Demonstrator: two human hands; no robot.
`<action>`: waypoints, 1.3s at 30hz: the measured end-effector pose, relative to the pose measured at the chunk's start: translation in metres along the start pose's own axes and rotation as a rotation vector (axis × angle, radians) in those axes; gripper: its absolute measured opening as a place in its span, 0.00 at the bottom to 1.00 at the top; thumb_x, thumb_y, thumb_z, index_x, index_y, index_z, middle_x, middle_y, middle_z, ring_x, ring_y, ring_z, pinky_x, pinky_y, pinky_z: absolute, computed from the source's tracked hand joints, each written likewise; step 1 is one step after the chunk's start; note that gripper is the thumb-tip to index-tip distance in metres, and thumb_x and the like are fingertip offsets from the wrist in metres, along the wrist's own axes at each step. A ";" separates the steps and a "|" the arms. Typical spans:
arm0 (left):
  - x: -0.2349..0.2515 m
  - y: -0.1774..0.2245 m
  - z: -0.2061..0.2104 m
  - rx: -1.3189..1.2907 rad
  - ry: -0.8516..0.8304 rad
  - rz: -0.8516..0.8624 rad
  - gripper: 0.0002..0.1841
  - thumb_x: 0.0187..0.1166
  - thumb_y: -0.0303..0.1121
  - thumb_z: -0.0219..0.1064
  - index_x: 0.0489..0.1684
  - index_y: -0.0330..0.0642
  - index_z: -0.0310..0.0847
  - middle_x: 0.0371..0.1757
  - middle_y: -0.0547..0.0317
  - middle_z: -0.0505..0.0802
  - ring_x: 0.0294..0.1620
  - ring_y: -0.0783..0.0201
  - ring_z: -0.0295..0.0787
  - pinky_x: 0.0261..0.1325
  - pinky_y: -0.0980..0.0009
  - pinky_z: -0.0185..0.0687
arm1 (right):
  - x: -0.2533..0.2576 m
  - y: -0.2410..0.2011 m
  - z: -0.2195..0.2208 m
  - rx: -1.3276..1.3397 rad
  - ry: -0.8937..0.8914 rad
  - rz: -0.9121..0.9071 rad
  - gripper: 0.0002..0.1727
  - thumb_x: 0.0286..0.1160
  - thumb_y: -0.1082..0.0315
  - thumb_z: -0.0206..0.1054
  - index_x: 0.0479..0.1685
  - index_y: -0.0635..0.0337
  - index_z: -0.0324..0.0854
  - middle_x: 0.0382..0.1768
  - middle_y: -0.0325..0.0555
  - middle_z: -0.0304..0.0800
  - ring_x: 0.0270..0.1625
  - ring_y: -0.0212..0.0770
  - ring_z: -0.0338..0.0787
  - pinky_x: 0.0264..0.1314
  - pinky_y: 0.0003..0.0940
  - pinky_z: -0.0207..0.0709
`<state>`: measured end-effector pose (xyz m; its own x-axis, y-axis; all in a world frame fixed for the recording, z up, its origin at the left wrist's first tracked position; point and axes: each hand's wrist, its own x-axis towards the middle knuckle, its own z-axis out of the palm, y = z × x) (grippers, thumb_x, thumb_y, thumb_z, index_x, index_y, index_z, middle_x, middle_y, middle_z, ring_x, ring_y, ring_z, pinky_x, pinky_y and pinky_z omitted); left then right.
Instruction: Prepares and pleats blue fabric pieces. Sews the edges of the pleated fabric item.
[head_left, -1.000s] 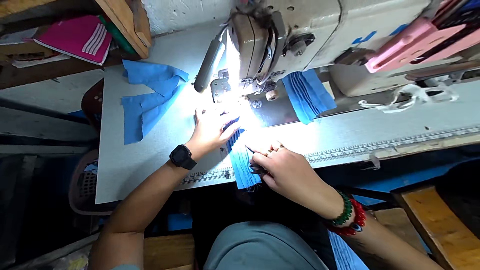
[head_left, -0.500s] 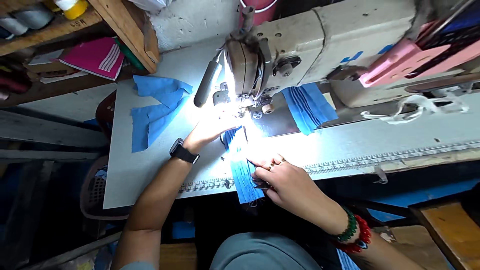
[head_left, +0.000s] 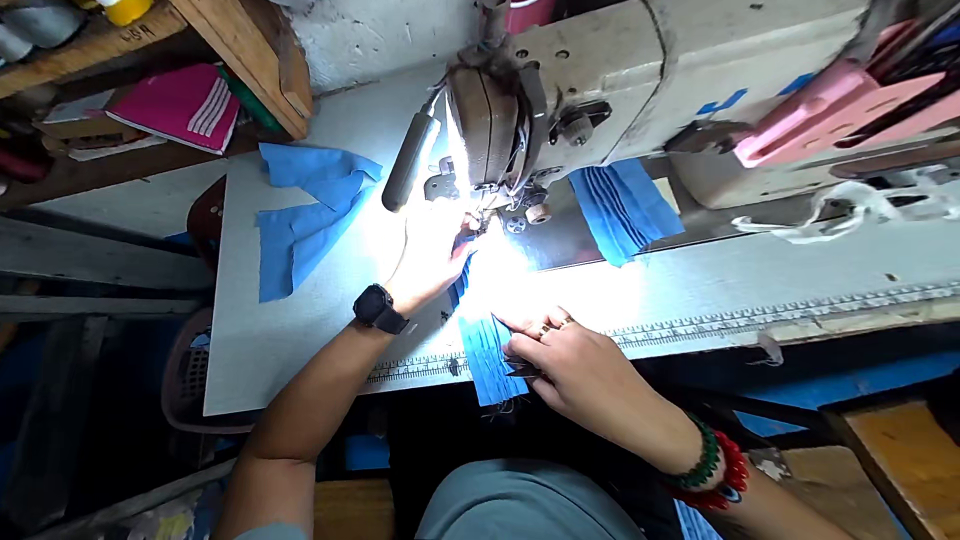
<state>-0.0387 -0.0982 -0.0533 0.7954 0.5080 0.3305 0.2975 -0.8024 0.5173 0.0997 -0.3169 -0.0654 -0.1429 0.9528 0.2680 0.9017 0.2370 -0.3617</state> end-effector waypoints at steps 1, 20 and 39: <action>0.000 0.000 0.003 0.043 0.015 0.029 0.07 0.79 0.29 0.67 0.49 0.39 0.86 0.51 0.50 0.90 0.59 0.53 0.85 0.69 0.50 0.74 | 0.000 0.000 0.000 -0.003 -0.006 0.004 0.12 0.55 0.69 0.68 0.40 0.49 0.89 0.54 0.42 0.95 0.41 0.49 0.91 0.33 0.43 0.79; -0.018 0.003 0.003 0.360 -0.129 0.004 0.20 0.86 0.51 0.58 0.72 0.70 0.85 0.77 0.55 0.83 0.78 0.43 0.72 0.69 0.35 0.58 | 0.012 -0.001 0.000 -0.030 0.004 0.064 0.13 0.56 0.71 0.69 0.42 0.51 0.90 0.32 0.45 0.90 0.35 0.53 0.89 0.26 0.47 0.78; -0.060 0.042 0.007 0.193 -0.108 0.124 0.13 0.85 0.36 0.63 0.56 0.49 0.94 0.56 0.55 0.92 0.64 0.52 0.85 0.73 0.42 0.68 | 0.005 0.018 -0.002 0.076 -0.015 -0.002 0.17 0.63 0.68 0.64 0.49 0.44 0.92 0.67 0.39 0.91 0.59 0.51 0.89 0.51 0.51 0.81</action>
<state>-0.0699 -0.1646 -0.0573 0.8811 0.3734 0.2902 0.2807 -0.9068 0.3146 0.1162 -0.3078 -0.0688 -0.1512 0.9549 0.2557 0.8679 0.2521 -0.4281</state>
